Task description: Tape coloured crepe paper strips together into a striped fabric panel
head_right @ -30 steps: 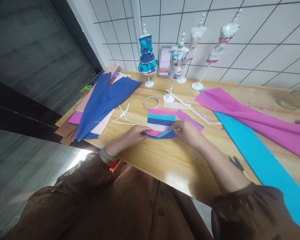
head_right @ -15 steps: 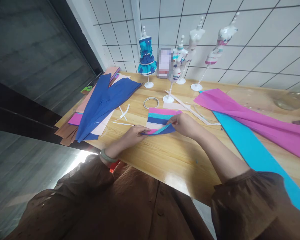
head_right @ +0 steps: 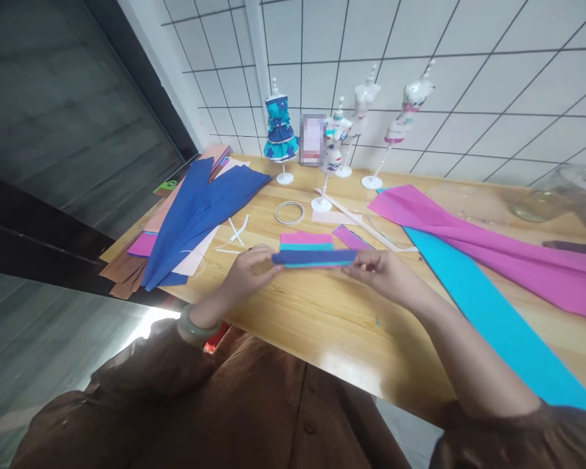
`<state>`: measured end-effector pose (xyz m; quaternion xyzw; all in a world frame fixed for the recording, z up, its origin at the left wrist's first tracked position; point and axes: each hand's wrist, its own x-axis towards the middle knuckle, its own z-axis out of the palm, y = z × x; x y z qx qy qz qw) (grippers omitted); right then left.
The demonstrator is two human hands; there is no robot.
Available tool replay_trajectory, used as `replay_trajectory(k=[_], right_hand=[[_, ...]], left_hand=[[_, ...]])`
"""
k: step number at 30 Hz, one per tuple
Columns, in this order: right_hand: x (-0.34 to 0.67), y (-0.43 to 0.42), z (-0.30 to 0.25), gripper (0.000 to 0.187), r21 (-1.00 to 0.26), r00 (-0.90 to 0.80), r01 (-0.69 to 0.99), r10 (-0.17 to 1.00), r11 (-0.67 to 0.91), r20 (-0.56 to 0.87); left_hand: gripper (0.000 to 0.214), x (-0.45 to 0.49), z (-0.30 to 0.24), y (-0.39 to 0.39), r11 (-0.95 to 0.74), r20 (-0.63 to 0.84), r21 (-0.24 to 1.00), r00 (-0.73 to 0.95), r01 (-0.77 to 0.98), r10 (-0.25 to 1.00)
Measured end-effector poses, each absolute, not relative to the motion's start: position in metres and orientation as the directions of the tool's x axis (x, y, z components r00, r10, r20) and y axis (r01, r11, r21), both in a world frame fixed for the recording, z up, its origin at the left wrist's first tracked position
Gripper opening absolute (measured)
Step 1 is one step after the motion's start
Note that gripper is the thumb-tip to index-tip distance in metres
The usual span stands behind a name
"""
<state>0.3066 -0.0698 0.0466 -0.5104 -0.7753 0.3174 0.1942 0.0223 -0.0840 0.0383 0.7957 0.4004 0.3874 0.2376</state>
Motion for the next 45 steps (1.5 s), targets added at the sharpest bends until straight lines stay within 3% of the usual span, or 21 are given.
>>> replay_trajectory(k=[2,5,9,11,15,22,28,35,41,45], right_hand=[[0.318,-0.092,0.037,0.030,-0.696,-0.398,0.660,0.918,0.283,-0.004],[0.337,-0.126,0.022,0.029,-0.677,-0.292,0.697,0.956,0.236,0.032],[0.349,-0.172,0.008,0.027,-0.573,-0.147,0.792,0.977,0.210,0.155],[0.341,-0.192,0.006,0.030,-0.550,-0.183,0.787,0.957,0.280,0.225],[0.310,-0.214,0.001,0.033,-0.497,-0.298,0.758,0.902,0.423,0.313],[0.285,-0.210,-0.014,0.031,-0.314,-0.337,0.844,0.886,0.434,0.317],[0.291,-0.199,-0.011,0.029,-0.321,-0.283,0.851,0.878,0.415,0.386],[0.285,-0.199,-0.007,0.026,-0.302,-0.376,0.824,0.861,0.480,0.341],[0.284,-0.202,-0.006,0.024,-0.338,-0.325,0.828,0.874,0.447,0.360],[0.282,-0.198,-0.002,0.023,-0.364,-0.329,0.822,0.888,0.437,0.322]], left_hand=[[0.015,0.030,0.031,-0.101,-0.722,0.485,0.507,0.536,0.471,0.691],[0.017,0.049,0.013,-0.131,-0.813,0.464,0.300,0.668,0.499,0.582],[0.017,0.071,-0.008,-0.161,-0.849,0.358,0.196,0.770,0.491,0.528],[0.018,0.076,-0.012,-0.168,-0.865,0.341,0.170,0.795,0.472,0.501],[0.023,0.073,-0.006,-0.170,-0.882,0.349,0.178,0.811,0.435,0.470],[0.027,0.063,-0.007,-0.165,-0.887,0.380,0.178,0.801,0.427,0.462],[0.025,0.067,-0.007,-0.164,-0.882,0.368,0.189,0.802,0.431,0.471],[0.024,0.077,-0.005,-0.158,-0.867,0.336,0.261,0.802,0.425,0.494],[0.024,0.080,-0.005,-0.153,-0.856,0.275,0.331,0.828,0.396,0.489],[0.023,0.083,-0.004,-0.145,-0.796,0.290,0.403,0.762,0.452,0.580]])
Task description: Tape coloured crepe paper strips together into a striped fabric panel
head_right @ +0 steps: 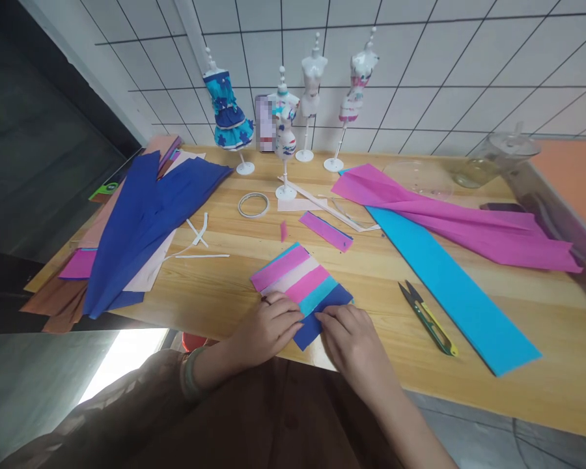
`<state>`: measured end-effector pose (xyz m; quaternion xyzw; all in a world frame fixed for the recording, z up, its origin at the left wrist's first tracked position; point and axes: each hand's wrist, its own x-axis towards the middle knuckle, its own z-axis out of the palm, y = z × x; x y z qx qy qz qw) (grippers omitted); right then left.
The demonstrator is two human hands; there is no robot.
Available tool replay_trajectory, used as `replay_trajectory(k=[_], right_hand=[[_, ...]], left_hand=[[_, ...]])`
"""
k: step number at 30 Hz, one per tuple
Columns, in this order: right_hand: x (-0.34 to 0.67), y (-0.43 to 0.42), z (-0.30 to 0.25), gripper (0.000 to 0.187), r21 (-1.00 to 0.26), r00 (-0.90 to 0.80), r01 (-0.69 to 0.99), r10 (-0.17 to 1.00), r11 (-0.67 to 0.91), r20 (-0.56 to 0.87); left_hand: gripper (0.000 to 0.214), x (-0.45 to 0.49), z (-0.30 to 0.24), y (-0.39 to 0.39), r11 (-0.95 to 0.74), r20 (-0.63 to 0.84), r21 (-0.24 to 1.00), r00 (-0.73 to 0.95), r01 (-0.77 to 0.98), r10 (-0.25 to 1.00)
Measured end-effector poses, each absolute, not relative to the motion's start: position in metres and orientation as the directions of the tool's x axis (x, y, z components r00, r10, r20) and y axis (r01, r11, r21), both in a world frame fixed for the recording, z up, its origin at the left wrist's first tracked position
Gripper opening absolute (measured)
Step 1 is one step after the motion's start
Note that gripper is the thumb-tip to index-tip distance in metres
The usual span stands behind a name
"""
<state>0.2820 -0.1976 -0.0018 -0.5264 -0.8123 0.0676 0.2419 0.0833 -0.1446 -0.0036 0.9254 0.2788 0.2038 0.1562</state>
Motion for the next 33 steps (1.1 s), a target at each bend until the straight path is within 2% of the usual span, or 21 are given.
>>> replay_trajectory(k=[4,11,14,20,25,33], right_hand=[[0.280,-0.189,0.001,0.023,-0.272,-0.436,0.823,0.861,0.499,0.260],[0.278,-0.174,0.008,0.025,-0.108,-0.568,0.804,0.809,0.585,0.150],[0.281,-0.174,0.004,0.026,-0.142,-0.566,0.796,0.807,0.588,0.170],[0.291,-0.188,-0.009,0.021,-0.244,-0.445,0.823,0.850,0.513,0.282],[0.292,-0.199,-0.013,0.029,-0.214,-0.446,0.842,0.863,0.494,0.236],[0.288,-0.198,-0.014,0.031,-0.193,-0.427,0.860,0.874,0.472,0.231]], left_hand=[[0.022,0.085,-0.004,-0.137,-0.738,0.239,0.462,0.732,0.493,0.638],[0.024,0.084,-0.005,-0.137,-0.746,0.196,0.427,0.753,0.511,0.628],[0.026,0.084,-0.006,-0.137,-0.749,0.207,0.427,0.751,0.507,0.627],[0.025,0.082,-0.006,-0.135,-0.762,0.210,0.422,0.765,0.491,0.609],[0.024,0.080,-0.005,-0.136,-0.789,0.193,0.383,0.794,0.480,0.576],[0.023,0.077,-0.003,-0.140,-0.836,0.169,0.284,0.834,0.469,0.525]])
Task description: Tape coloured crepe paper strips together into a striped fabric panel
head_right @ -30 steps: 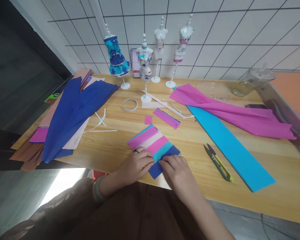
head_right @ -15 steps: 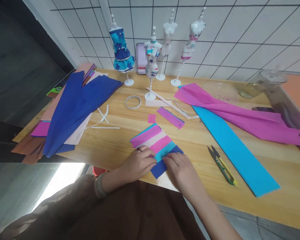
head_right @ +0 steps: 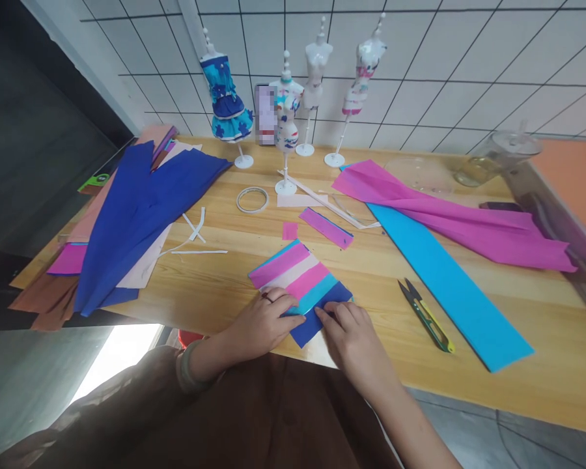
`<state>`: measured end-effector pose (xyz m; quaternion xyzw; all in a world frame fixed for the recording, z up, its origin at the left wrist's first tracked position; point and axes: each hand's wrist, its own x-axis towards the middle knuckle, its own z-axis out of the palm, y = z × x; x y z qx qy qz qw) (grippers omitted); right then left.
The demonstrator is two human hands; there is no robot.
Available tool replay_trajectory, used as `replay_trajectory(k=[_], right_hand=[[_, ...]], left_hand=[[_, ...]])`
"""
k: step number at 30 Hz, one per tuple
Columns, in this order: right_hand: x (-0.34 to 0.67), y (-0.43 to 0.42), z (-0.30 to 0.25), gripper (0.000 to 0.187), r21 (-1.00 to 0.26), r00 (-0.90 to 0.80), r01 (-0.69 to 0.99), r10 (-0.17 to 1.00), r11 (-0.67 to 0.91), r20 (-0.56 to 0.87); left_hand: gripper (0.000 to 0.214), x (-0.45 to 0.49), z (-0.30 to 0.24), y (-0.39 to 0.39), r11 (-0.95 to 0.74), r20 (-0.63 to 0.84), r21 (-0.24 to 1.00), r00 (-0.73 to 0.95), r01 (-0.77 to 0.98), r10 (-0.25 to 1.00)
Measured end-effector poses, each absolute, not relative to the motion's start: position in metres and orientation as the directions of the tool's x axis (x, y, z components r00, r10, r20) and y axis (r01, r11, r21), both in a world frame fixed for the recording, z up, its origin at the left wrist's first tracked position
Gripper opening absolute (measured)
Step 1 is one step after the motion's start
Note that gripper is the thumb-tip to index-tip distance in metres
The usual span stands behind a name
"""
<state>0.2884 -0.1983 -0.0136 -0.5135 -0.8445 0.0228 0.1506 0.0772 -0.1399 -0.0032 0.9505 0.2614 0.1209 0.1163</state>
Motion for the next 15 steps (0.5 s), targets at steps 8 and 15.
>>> replay_trajectory(k=[8,15], right_hand=[[0.2884,-0.1989,-0.0136,0.034,-0.213,-0.403,0.868,0.887,0.448,0.225],[0.2897,-0.2001,-0.0097,0.033,-0.271,-0.373,0.862,0.897,0.429,0.235]], left_hand=[[0.022,0.0746,-0.0055,-0.1404,-0.848,0.193,0.271,0.838,0.455,0.511],[0.025,0.0726,-0.0039,-0.1400,-0.824,0.187,0.364,0.832,0.435,0.522]])
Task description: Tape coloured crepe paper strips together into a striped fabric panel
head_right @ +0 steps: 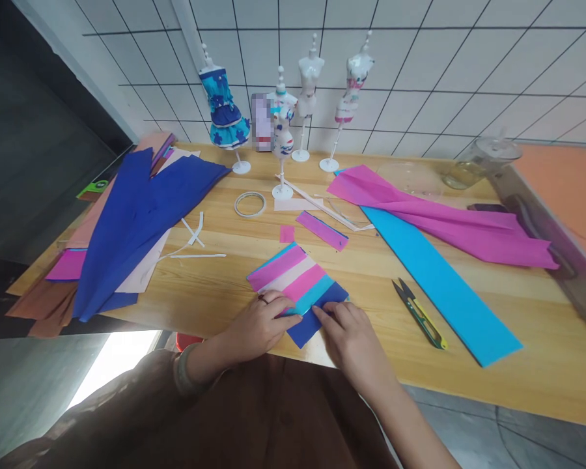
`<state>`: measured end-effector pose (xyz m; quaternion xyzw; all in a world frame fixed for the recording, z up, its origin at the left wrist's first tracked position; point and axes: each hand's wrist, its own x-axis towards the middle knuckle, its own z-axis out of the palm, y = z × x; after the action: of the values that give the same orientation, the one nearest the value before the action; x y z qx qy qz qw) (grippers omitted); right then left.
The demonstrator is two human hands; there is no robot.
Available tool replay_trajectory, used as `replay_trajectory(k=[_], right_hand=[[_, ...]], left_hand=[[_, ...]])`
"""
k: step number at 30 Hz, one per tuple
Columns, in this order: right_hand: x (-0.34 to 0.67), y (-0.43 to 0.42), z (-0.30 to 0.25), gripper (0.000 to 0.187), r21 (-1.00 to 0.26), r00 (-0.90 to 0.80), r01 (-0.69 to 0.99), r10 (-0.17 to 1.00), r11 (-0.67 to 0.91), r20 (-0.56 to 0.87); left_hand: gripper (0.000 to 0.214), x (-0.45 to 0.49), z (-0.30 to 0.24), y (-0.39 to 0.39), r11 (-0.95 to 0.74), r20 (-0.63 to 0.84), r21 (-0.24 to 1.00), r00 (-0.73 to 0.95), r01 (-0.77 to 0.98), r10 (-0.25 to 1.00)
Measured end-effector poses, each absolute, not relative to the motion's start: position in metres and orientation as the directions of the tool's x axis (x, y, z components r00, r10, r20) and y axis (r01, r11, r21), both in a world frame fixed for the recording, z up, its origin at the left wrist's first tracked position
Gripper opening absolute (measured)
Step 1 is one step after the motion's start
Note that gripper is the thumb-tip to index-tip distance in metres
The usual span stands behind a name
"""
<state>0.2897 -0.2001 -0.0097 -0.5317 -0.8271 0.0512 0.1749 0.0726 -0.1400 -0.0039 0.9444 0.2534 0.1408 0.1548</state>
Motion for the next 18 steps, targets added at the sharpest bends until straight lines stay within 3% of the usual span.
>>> replay_trajectory(k=[4,7,10,13,18], right_hand=[[0.305,-0.203,-0.006,0.031,-0.407,-0.277,0.828,0.912,0.386,0.303],[0.318,-0.203,-0.006,0.031,-0.456,-0.195,0.830,0.932,0.322,0.305],[0.326,-0.198,-0.008,0.028,-0.476,-0.085,0.845,0.940,0.243,0.330],[0.326,-0.191,-0.011,0.027,-0.494,-0.051,0.841,0.943,0.219,0.330],[0.322,-0.188,-0.016,0.027,-0.538,-0.087,0.802,0.942,0.259,0.324]], left_hand=[[0.030,0.065,0.001,-0.126,-0.768,0.269,0.505,0.774,0.393,0.573],[0.023,0.056,0.005,-0.103,-0.603,0.260,0.521,0.561,0.604,0.786],[0.029,0.051,0.007,-0.080,-0.363,0.109,0.428,0.352,0.828,0.930],[0.029,0.054,0.005,-0.069,-0.294,-0.024,0.402,0.332,0.867,0.943],[0.007,0.069,0.005,-0.073,-0.353,0.009,0.459,0.394,0.815,0.919]])
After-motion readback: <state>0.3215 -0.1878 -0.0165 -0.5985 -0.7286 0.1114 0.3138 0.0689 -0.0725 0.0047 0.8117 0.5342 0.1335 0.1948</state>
